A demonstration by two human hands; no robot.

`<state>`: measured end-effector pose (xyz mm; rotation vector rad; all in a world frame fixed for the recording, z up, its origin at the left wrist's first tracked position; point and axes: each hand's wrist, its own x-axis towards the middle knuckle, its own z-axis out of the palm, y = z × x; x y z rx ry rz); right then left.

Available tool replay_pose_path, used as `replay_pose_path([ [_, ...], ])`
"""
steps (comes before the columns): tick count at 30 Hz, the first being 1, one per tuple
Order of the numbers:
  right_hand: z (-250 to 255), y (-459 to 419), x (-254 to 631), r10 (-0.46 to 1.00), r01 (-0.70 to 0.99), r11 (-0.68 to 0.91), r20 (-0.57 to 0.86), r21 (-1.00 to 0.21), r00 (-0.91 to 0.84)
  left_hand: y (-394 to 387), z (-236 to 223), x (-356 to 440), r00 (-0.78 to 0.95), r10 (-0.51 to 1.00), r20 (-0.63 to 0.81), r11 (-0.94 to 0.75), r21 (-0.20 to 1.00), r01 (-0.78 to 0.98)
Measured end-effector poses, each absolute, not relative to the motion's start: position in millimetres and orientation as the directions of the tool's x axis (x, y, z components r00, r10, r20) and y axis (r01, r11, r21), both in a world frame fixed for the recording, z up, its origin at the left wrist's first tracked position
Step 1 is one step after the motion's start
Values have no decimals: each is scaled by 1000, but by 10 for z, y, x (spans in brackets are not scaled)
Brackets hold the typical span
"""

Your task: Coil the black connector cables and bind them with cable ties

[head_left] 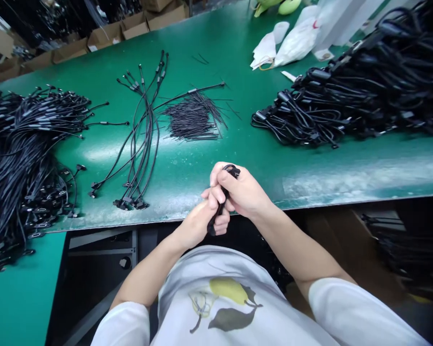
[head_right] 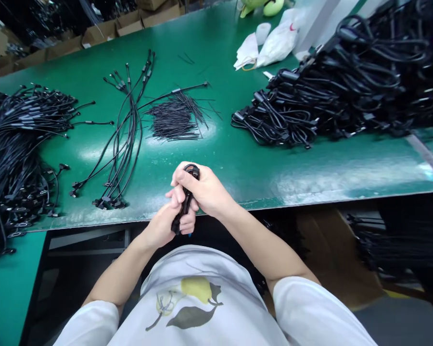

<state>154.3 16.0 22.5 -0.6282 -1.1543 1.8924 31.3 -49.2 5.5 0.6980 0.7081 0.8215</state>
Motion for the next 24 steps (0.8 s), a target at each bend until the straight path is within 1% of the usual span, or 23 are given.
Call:
replay_pose_path([
  [2,230,131,1513,854,-443,-254,16,-860,-520,-491,64,306,427,849,-311,492,758,-427],
  [4,231,101,1498,865,-454,-236,27,-859,-501,-490,58,300,413,854,-317,491,755,-434],
  [8,218,80,1492,876,-429,-201,34,-881,-481,-494,36,297,465,840,-280,484,774,-408],
  [10,195,106,1523,880,-390,-212,-2,-896,-474,-489,37,277,483,824,-298,499,785,-366],
  [11,184,127,1556,892,-355,-185,-6,-916,-452,-482,43,254,482,819,-312,500,800,-332],
  [12,176,150,1602,916,-303,-106,26,-947,-400,-471,51,222,468,823,-322,484,829,-281],
  [13,173,171,1659,936,-216,33,106,-976,-336,-456,62,183,435,839,-328,449,868,-211],
  [14,178,187,1721,926,-87,223,239,-971,-293,-437,76,138,393,860,-326,400,908,-121],
  [15,187,196,1782,868,72,430,390,-900,-308,-417,92,91,351,882,-315,344,939,-23],
  [16,198,195,1836,764,225,620,513,-751,-391,-396,108,46,322,898,-300,291,954,76],
  [17,207,183,1879,636,336,766,571,-548,-519,-378,124,6,310,906,-287,245,955,167],
  [18,211,163,1907,508,386,861,559,-330,-655,-363,137,-27,319,904,-284,212,947,240],
  [19,207,137,1923,402,390,911,506,-135,-763,-353,147,-52,346,891,-294,194,935,296],
  [20,196,109,1927,328,375,927,443,20,-834,-349,151,-70,381,870,-313,184,923,338],
  [21,180,83,1925,278,352,926,385,135,-880,-352,151,-82,413,845,-340,186,911,368],
  [22,162,62,1920,240,324,921,340,217,-909,-359,144,-92,443,817,-369,200,902,383],
  [24,130,42,1914,187,271,911,274,311,-943,-383,119,-107,484,770,-415,258,897,359],
])
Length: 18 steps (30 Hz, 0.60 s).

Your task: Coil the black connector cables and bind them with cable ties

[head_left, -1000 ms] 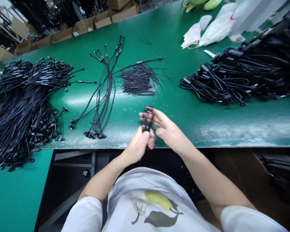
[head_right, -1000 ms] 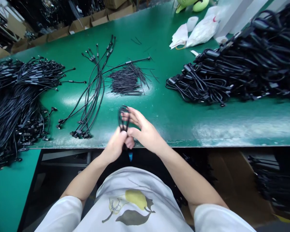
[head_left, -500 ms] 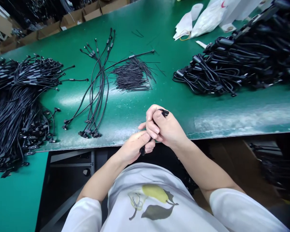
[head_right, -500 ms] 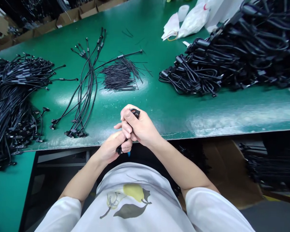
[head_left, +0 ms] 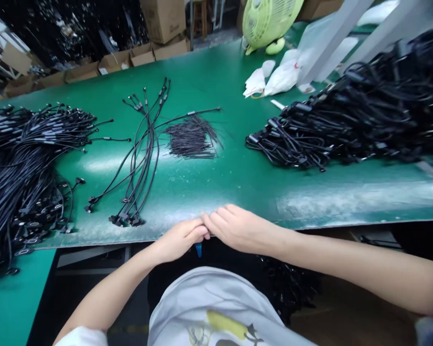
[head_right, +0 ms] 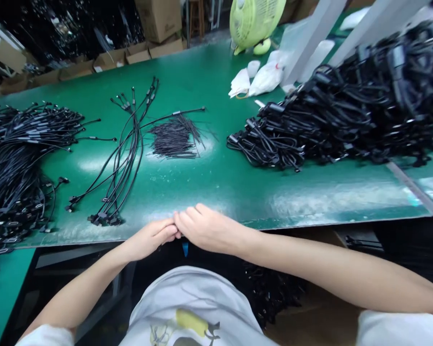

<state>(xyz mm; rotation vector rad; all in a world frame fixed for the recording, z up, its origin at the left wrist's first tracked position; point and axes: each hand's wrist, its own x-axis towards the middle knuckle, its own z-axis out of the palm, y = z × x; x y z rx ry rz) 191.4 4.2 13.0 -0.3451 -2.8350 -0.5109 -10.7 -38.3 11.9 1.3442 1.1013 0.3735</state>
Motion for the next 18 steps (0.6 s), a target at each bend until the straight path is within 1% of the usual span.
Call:
replay_pose_path([
  [2,121,46,1918,149,237,902,254,362,-956,-406,93,-122,500,749,-434,309,897,316],
  [4,131,60,1921,128,221,900,255,377,-958,-423,83,-131,488,755,-437,312,895,319],
  [5,138,66,1918,125,217,903,256,372,-958,-430,86,-132,470,772,-429,278,892,356],
  [7,144,72,1901,137,228,907,265,353,-954,-440,99,-121,418,830,-370,142,864,484],
  [10,134,79,1859,192,284,895,276,344,-942,-452,100,-78,344,917,-203,-85,743,664],
  [12,133,97,1836,220,308,886,270,346,-937,-459,77,-41,323,938,-122,-154,688,709],
  [13,139,114,1828,229,315,885,268,343,-936,-461,62,-24,316,944,-96,-170,679,714],
  [15,163,161,1820,233,318,890,274,326,-933,-456,33,1,301,951,-69,-172,692,701],
  [18,204,236,1810,211,299,910,300,287,-930,-413,7,-3,285,952,-112,-91,785,613],
])
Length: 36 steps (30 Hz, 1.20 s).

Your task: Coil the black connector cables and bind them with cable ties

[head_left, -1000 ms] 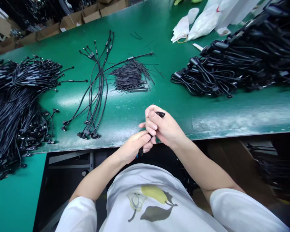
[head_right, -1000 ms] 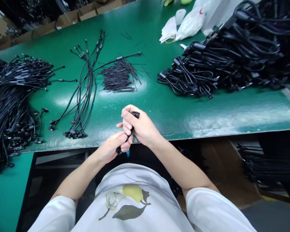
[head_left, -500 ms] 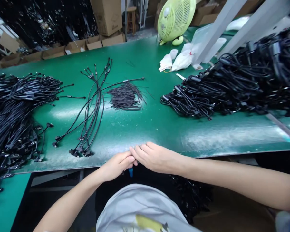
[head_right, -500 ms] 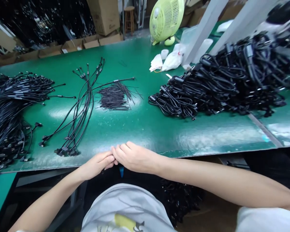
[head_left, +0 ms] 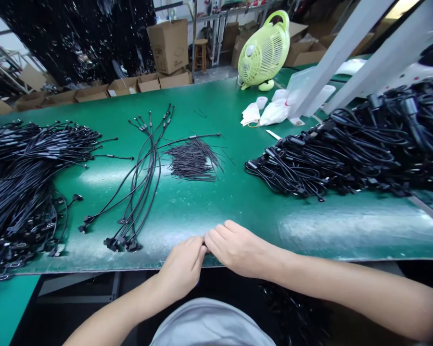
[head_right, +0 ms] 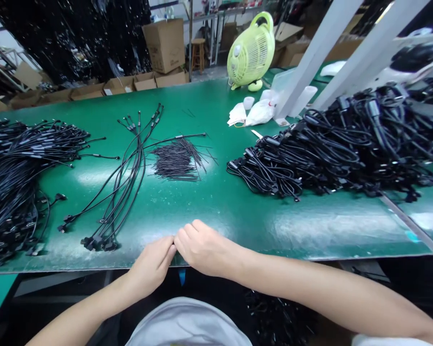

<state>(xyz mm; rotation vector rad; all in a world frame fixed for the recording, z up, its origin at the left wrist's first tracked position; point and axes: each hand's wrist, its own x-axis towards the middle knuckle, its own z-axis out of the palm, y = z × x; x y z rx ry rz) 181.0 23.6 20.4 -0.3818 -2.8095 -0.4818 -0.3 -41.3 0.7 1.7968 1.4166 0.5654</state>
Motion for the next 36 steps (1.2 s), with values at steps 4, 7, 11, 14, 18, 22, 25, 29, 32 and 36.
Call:
replay_pose_path([
  [4,239,315,1792,192,238,959,266,154,-945,-327,-24,-81,364,897,-252,93,911,403],
  [7,327,556,1818,260,232,959,176,-165,-949,-291,-95,-178,354,875,-331,236,929,286],
  [11,451,1440,1909,683,515,691,224,-508,-695,-266,-215,-305,162,905,-393,397,918,5],
  [14,363,2216,1938,906,746,423,216,-514,-364,-243,-253,-331,55,917,-395,397,895,-205],
  [18,114,2688,1884,938,783,344,158,-518,-307,-226,-235,-289,-21,919,-393,361,862,-357],
  [22,44,2524,1913,944,799,328,161,-504,-287,-209,-212,-272,-51,924,-380,323,841,-434],
  [25,112,2152,1978,932,813,334,299,-477,-207,-208,-186,-286,-80,927,-367,293,839,-459],
  [29,145,1268,1846,921,705,383,300,-596,-247,-271,-108,-225,16,934,-356,316,805,-502],
  [32,37,540,1560,904,334,222,65,-916,-423,-338,-76,-117,133,941,-311,333,790,-514],
  [36,-142,27,1310,880,206,202,85,-957,-468,-396,-116,-61,-1,977,-213,194,892,-409],
])
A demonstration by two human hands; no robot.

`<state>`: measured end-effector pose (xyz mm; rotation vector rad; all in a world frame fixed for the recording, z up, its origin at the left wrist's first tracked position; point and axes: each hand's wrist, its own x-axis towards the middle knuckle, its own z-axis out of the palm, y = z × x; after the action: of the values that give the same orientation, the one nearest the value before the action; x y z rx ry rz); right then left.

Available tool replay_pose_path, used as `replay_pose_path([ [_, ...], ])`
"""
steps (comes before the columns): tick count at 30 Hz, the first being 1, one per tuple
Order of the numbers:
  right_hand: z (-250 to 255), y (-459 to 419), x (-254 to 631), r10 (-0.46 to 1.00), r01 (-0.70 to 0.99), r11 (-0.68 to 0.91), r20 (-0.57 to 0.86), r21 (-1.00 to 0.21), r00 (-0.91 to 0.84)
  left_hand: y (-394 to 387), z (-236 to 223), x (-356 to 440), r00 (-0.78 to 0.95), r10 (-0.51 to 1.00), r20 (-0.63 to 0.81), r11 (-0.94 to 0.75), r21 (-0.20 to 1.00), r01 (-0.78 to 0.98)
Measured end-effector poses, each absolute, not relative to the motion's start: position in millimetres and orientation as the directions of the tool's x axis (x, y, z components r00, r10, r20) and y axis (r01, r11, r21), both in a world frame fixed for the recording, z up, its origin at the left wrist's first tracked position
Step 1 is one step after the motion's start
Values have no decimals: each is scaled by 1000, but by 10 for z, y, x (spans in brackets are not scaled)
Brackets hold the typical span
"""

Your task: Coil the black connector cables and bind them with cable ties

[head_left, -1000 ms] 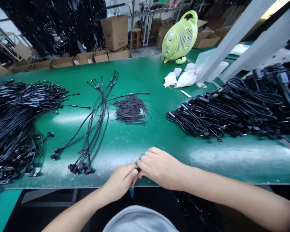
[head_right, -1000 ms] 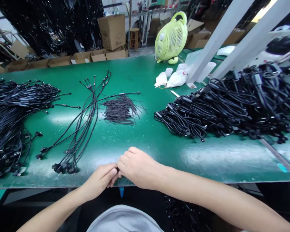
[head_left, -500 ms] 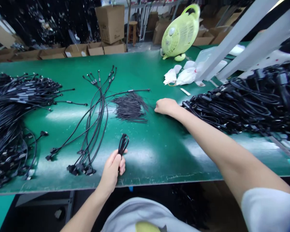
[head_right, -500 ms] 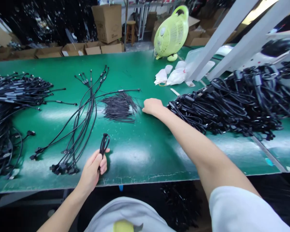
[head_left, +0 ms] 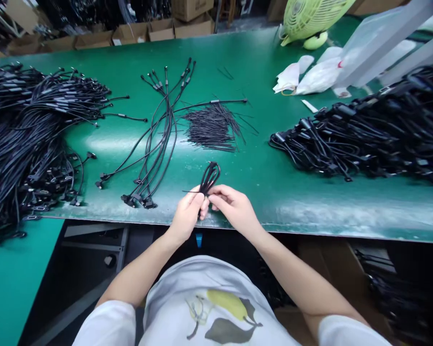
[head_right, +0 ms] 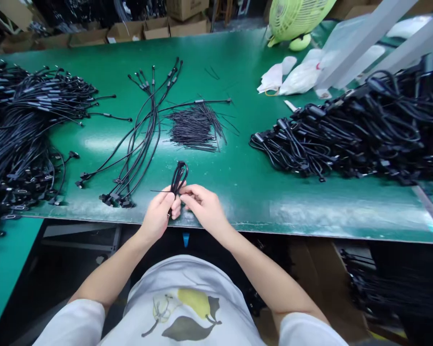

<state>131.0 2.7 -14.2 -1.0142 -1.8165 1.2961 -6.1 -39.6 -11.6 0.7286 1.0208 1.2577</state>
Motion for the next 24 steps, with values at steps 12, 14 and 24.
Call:
replay_pose_path([
  [12,202,8,1437,-35,148,924,466,351,-884,-534,-24,-260,127,971,-202,171,960,222],
  [14,299,-4,1458,-29,127,920,388,371,-921,-556,6,-266,182,937,-298,281,953,112],
  [24,393,-11,1394,-152,-136,840,-13,525,-988,-528,-84,-82,252,864,-436,477,869,-132],
])
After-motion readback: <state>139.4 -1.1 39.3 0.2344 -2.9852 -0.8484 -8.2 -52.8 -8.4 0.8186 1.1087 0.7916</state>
